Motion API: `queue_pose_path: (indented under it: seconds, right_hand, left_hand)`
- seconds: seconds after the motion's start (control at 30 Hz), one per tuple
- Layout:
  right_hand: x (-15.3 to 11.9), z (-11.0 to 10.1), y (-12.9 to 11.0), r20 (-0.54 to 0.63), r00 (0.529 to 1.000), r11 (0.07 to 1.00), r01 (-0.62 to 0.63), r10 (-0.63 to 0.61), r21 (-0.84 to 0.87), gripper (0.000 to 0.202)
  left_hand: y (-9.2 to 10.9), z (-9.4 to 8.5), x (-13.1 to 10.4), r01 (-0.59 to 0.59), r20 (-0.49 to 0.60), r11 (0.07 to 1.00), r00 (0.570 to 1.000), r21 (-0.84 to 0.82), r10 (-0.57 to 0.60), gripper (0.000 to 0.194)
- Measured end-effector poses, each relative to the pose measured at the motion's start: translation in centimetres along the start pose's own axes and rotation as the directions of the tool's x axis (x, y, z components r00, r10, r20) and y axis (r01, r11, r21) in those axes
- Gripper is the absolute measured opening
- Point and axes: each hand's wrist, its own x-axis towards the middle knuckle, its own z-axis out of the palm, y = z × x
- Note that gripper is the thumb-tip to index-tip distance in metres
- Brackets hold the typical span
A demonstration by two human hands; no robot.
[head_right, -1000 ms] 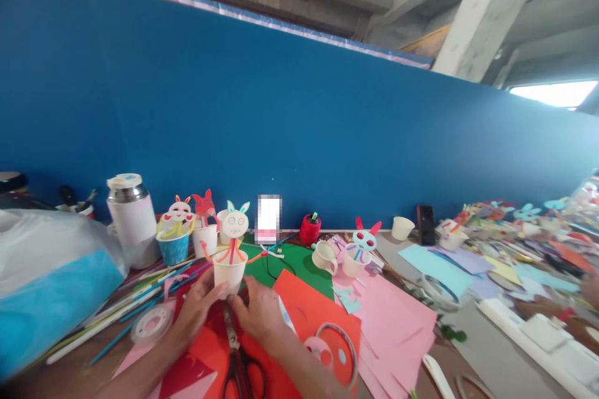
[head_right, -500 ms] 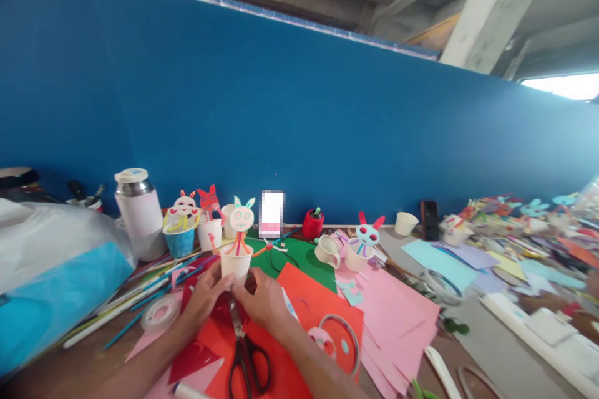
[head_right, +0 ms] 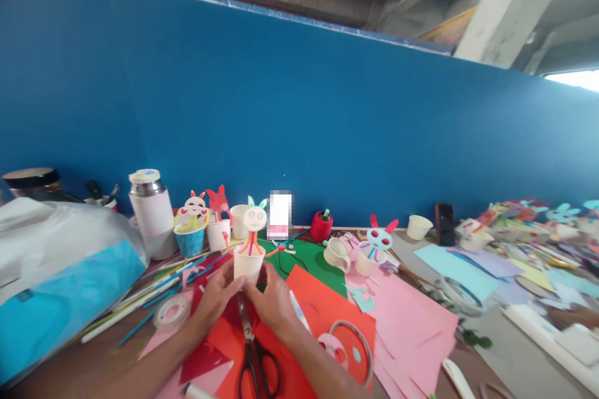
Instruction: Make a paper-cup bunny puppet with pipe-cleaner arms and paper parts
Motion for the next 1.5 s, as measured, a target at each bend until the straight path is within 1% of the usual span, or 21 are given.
queue_pose_path:
  seconds: [0.1,0.2,0.33,0.47,0.57,0.63,0.67,0.73,0.77,0.83,0.87,0.93,1.03,1.2,1.37,1.5]
  right_hand:
    - [0.2,0.0,0.1,-0.017,1.000,1.000,0.009,-0.010,-0.011,0.036]
    - [0.4,0.0,0.4,-0.025,1.000,1.000,0.001,-0.001,-0.014,0.034]
    - [0.6,-0.2,0.9,-0.057,0.998,1.000,-0.012,0.011,-0.013,0.035]
    - [0.8,-0.4,1.0,-0.080,0.997,1.000,-0.010,0.009,-0.016,0.037]
    - [0.9,-0.4,0.9,-0.085,0.996,1.000,-0.004,0.002,-0.023,0.037]
    - [1.0,-0.4,0.9,-0.084,0.996,0.999,0.006,-0.009,-0.031,0.038]
    - [1.2,-0.4,0.9,-0.082,0.997,0.999,0.010,-0.013,-0.040,0.038]
    - [1.6,-0.5,1.0,-0.066,0.998,0.998,0.014,-0.019,-0.067,0.038]
    - [1.9,-0.5,1.0,-0.059,0.998,0.997,0.017,-0.022,-0.082,0.038]
    - [2.7,-0.4,0.9,-0.054,0.998,0.994,0.024,-0.029,-0.105,0.038]
    - [3.2,-0.3,0.8,-0.054,0.998,0.993,0.028,-0.034,-0.111,0.038]
    - [4.2,0.3,0.5,-0.054,0.998,0.993,0.034,-0.040,-0.110,0.038]
    - [5.6,1.7,0.1,-0.039,0.998,0.996,0.035,-0.038,-0.080,0.037]
    - [7.2,3.5,0.0,-0.017,1.000,0.996,0.019,-0.020,-0.088,0.041]
    - [7.8,3.8,0.4,0.002,1.000,0.993,0.031,-0.031,-0.111,0.040]
    - [7.7,3.6,0.8,0.003,0.999,0.984,0.048,-0.048,-0.170,0.039]
  left_hand:
    - [0.3,0.1,0.0,-0.021,-0.004,1.000,1.000,-0.010,0.021,0.049]
    - [0.5,0.2,-0.2,-0.021,-0.018,1.000,1.000,-0.007,0.021,0.042]
    - [0.4,0.1,-0.4,0.003,-0.131,0.998,0.991,0.067,0.005,0.026]
    - [0.0,-0.5,-0.3,-0.037,-0.223,0.981,0.971,0.191,0.080,0.019]
    - [0.6,-0.7,-0.4,-0.046,-0.262,0.959,0.957,0.278,0.122,0.016]
    - [1.3,-0.5,-0.8,-0.101,-0.229,0.925,0.954,0.365,0.195,0.014]
    - [1.6,-0.4,-1.1,-0.157,-0.182,0.894,0.950,0.419,0.252,0.013]
    - [1.9,-0.2,-1.7,-0.313,-0.009,0.800,0.929,0.512,0.370,0.012]
    - [1.9,-0.1,-2.0,-0.392,0.083,0.742,0.905,0.544,0.417,0.012]
    - [1.5,0.0,-2.4,-0.519,0.253,0.628,0.847,0.580,0.467,0.012]
    - [1.2,0.0,-2.6,-0.561,0.314,0.580,0.822,0.591,0.475,0.011]
    - [0.8,-0.1,-2.6,-0.607,0.394,0.512,0.790,0.607,0.470,0.009]
    - [0.4,-0.2,-2.6,-0.622,0.433,0.470,0.778,0.626,0.455,0.010]
    - [0.2,-0.2,-2.4,-0.608,0.426,0.486,0.791,0.628,0.440,0.011]
    - [0.1,-0.1,-2.2,-0.603,0.407,0.508,0.794,0.615,0.451,0.013]
    - [0.1,-0.1,-2.1,-0.597,0.393,0.530,0.799,0.602,0.454,0.012]
